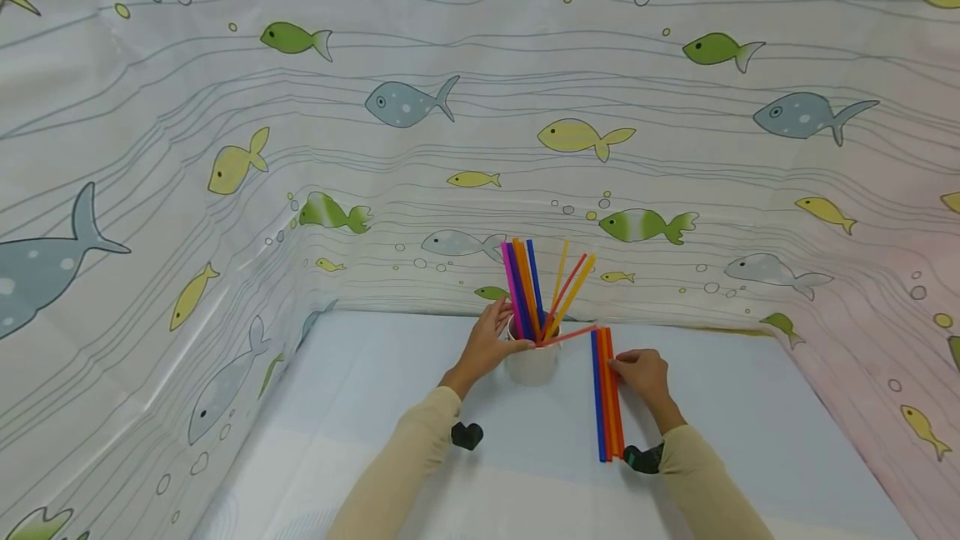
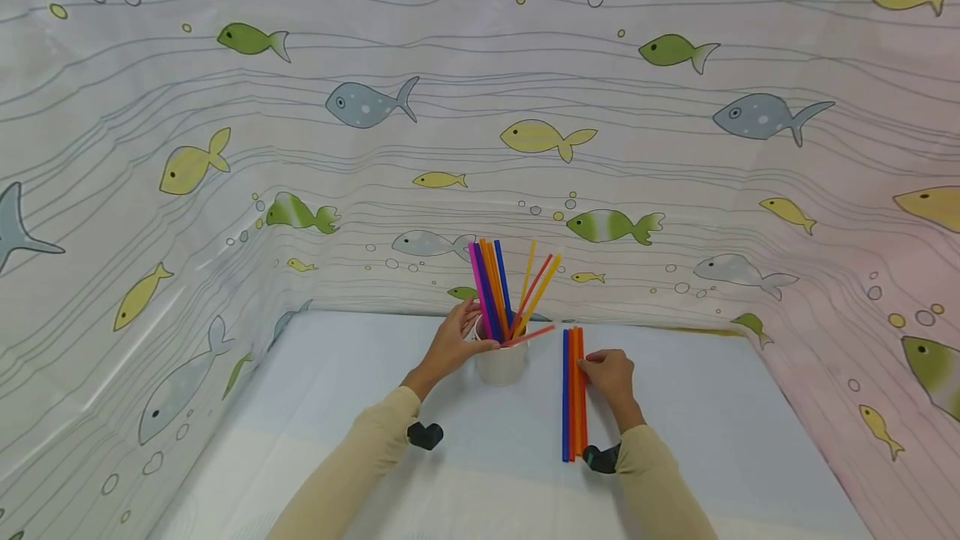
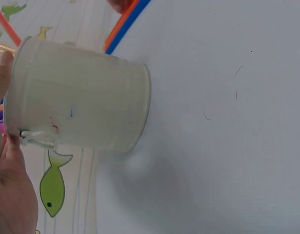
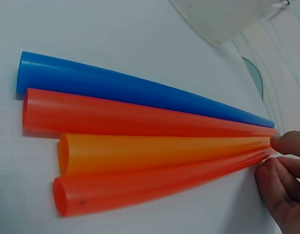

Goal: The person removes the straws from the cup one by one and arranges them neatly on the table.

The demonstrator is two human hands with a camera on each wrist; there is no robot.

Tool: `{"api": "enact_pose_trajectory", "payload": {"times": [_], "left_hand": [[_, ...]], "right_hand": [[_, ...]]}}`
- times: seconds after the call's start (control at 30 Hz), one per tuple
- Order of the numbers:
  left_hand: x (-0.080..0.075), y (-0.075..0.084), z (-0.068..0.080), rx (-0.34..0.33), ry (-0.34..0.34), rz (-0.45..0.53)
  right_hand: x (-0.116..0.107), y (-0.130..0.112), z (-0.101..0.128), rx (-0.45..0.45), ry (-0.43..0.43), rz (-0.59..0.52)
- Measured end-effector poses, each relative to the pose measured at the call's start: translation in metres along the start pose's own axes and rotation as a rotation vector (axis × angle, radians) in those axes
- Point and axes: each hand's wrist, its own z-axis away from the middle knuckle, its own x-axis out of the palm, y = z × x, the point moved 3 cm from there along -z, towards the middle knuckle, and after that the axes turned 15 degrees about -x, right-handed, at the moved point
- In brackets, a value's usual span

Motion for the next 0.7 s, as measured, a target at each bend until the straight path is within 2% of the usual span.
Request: {"api": "enact_pose_trajectory", "payload": {"times": [0.3,0.6,0.7], "left_hand": [[0.001,0.0,0.0,-0.033,0.011,-0.024],[0.001,-0.002,-0.002,-0.033,0.007,-0.028],[0.001,-0.003,-0.001,-0.028,0.006,-0.018]], "right_hand": [[-0.006,-0.007,-0.005,-0.063,0.024,-0.026],[-0.017,-0.054,-0.025,-0.176,0.039,-0.155],[-0.016,-0.071,-0.034,-0.243,0.063,-0.164]]}}
